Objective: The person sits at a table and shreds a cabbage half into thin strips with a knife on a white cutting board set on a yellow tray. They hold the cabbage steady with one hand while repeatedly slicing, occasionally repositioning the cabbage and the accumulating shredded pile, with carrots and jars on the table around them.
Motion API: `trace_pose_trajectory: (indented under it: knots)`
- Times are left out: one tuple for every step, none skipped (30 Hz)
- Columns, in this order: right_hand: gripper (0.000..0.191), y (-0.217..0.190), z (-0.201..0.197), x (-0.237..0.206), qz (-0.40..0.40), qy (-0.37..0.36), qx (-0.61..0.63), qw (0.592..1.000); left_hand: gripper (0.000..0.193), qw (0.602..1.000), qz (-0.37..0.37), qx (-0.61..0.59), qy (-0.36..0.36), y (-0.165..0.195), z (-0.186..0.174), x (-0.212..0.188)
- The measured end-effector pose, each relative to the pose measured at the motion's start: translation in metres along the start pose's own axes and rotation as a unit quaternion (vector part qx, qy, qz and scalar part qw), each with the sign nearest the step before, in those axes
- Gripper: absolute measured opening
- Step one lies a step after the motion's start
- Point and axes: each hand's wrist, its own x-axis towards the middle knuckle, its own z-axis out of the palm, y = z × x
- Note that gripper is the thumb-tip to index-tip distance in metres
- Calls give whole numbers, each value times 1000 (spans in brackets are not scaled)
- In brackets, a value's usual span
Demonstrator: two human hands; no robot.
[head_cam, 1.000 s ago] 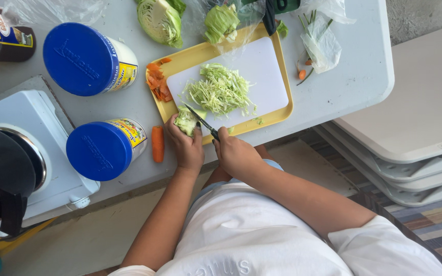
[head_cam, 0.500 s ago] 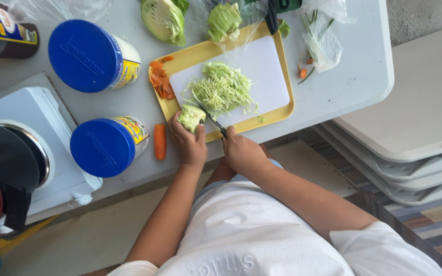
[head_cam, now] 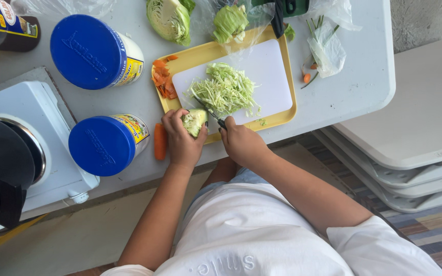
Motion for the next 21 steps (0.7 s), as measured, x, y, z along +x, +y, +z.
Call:
trace_pose_trajectory:
  knots:
    - [27, -2, -2, -2, 2, -2, 8, 1000, 62, 1000, 12, 5, 7, -1, 1, 1]
    - [27, -3, -4, -5, 1, -10, 9, 1000, 61, 1000, 10, 8, 13, -1, 3, 1]
    - [27, -5, -4, -9, 2, -19, 11, 1000, 61, 1000, 9, 11, 17, -2, 4, 0]
    - [27, -6, -3, -13, 4, -28, 15, 999, 61, 1000, 7, 14, 19, -3, 6, -1]
    - [27, -6, -2, -14, 5, -32, 10, 999, 61, 1000, 7, 20, 19, -4, 7, -2]
    - [27, -6, -1, -15, 7, -35, 5, 999, 61, 999, 7, 26, 18, -6, 9, -3]
    - [27, -6, 1, -15, 9, -38, 1, 999, 61, 999, 8, 33, 17, -8, 10, -3]
    - [27, -6, 4, -12, 3, -33, -3, 999, 61, 999, 10, 32, 16, -10, 11, -3]
    - [28, -6, 7, -10, -1, -28, -5, 1000, 61, 999, 12, 33, 12, -11, 12, -3]
    - [28, -6, 10, -7, -5, -22, -7, 1000, 61, 999, 15, 33, 8, -13, 12, -4]
    - [27, -6, 14, -1, -7, -10, -10, 1000, 60, 999, 19, 34, 7, -14, 13, -3]
    - [27, -8, 18, 5, -10, 0, -13, 1000, 60, 999, 22, 36, 8, -14, 13, -3]
    - [26, -9, 22, 10, -11, 12, -14, 1000, 59, 999, 27, 39, 5, -15, 13, -3]
    - [26, -9, 25, 14, -11, 13, -18, 1000, 59, 999, 27, 36, 6, -15, 13, -3]
    - [26, -8, 27, 15, -10, 14, -23, 1000, 58, 999, 27, 32, 7, -14, 14, -3]
    - [26, -7, 28, 15, -9, 13, -28, 999, 58, 999, 25, 28, 8, -14, 14, -4]
    - [26, -6, 27, 12, 0, 6, -31, 999, 58, 1000, 15, 19, 4, -13, 14, -4]
    - [26, -3, 25, 5, 9, 1, -34, 999, 58, 1000, 7, 10, 1, -12, 14, -4]
    - [27, 0, 22, 0, 17, -2, -37, 999, 58, 1000, 1, 1, -1, -11, 14, -3]
    - [27, 2, 18, -6, 26, -7, -35, 999, 58, 1000, 12, -2, 2, -11, 14, -2]
    - [27, 4, 14, -14, 34, -16, -33, 999, 59, 1000, 19, -5, 6, -10, 13, -3]
